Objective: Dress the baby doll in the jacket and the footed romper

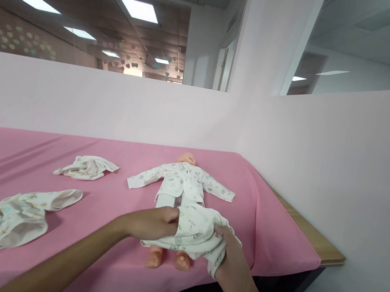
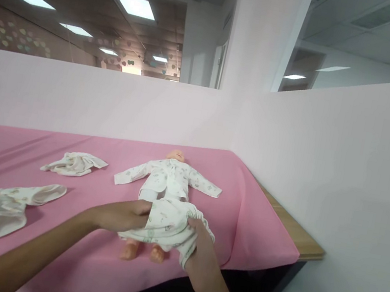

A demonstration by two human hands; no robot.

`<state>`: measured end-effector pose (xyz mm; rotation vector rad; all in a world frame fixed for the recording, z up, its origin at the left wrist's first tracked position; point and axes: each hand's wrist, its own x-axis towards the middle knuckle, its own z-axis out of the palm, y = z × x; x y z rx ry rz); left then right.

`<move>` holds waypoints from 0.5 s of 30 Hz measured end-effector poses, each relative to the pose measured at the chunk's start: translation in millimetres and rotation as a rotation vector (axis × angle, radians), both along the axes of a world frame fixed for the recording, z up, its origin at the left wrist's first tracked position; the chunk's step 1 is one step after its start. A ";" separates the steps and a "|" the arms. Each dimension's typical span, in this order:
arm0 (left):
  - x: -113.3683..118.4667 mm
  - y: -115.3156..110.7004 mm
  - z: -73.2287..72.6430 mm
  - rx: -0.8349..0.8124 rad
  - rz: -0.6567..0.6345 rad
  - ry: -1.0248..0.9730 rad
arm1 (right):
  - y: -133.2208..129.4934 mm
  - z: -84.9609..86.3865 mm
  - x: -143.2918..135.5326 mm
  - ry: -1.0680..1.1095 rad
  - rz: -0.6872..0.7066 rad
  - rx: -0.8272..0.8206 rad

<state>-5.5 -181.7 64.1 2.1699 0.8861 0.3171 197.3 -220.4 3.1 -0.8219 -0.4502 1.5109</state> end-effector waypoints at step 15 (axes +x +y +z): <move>1.2 -9.7 22.1 0.367 0.060 0.093 | -43.5 -15.1 -75.6 0.119 0.086 0.030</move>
